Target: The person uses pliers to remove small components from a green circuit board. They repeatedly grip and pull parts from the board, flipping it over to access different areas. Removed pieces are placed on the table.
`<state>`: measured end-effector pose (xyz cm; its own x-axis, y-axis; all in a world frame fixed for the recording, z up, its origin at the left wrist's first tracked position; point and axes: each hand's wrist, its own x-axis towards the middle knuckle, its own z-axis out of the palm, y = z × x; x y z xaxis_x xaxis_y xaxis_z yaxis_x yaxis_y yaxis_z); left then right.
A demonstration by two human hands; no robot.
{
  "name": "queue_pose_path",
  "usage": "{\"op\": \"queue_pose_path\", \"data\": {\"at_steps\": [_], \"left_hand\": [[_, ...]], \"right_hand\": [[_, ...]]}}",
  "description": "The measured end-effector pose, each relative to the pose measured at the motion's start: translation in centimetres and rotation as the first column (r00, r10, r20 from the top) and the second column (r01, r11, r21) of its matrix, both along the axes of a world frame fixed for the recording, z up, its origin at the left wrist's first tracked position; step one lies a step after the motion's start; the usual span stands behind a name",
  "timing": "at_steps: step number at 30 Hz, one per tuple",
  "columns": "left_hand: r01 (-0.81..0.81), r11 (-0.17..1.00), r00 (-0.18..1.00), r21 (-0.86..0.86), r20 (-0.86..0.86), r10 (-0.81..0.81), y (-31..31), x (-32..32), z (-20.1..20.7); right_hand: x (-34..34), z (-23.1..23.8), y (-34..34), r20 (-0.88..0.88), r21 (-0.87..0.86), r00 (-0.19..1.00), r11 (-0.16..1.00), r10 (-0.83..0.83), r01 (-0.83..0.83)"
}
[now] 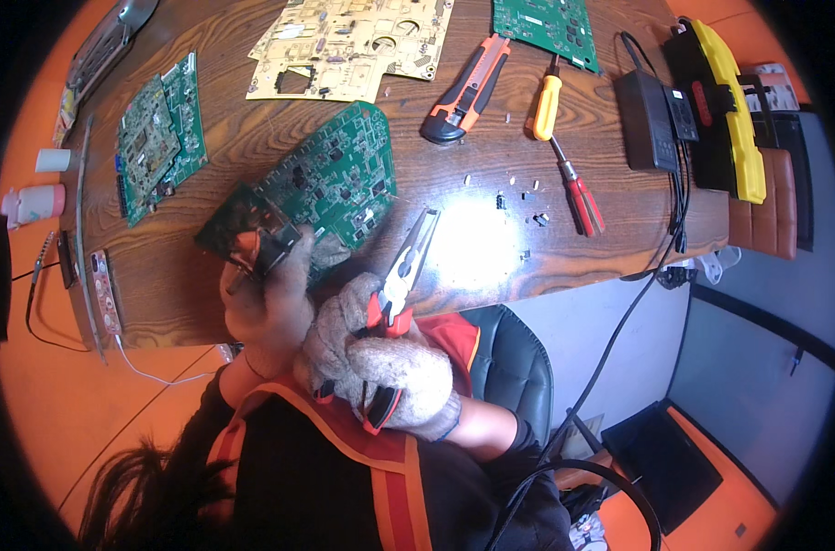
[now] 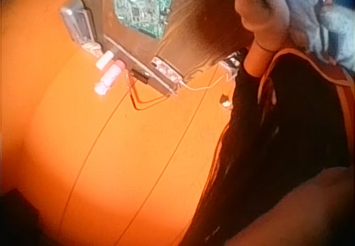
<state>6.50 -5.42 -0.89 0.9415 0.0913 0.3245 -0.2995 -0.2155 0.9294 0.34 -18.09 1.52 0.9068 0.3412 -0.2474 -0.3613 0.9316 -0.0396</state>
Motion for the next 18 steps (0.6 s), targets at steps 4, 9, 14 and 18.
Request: {"op": "queue_pose_path", "data": {"at_steps": [4,9,14,18], "left_hand": [[0.003,0.981,1.0,0.195,-0.006,-0.001,0.1,1.0,0.8],[-0.146,0.958,0.924,-0.248,-0.381,0.042,-0.7,1.4,2.6],[-0.103,0.96,0.926,-0.261,-0.378,-0.004,-1.1,1.7,3.8],[0.009,0.952,0.985,-0.306,-0.161,-0.061,-1.2,2.2,3.4]], "right_hand": [[0.7,-0.7,-1.8,-0.055,-0.501,0.988,0.852,0.145,-0.153],[0.6,-0.7,-4.2,0.179,-0.627,0.982,0.776,0.05,0.075],[-0.9,-1.1,-4.8,-0.065,-0.39,0.974,0.893,0.216,-0.224],[-1.1,-2.9,-4.9,0.014,-0.482,0.927,0.815,0.374,-0.321]]}}
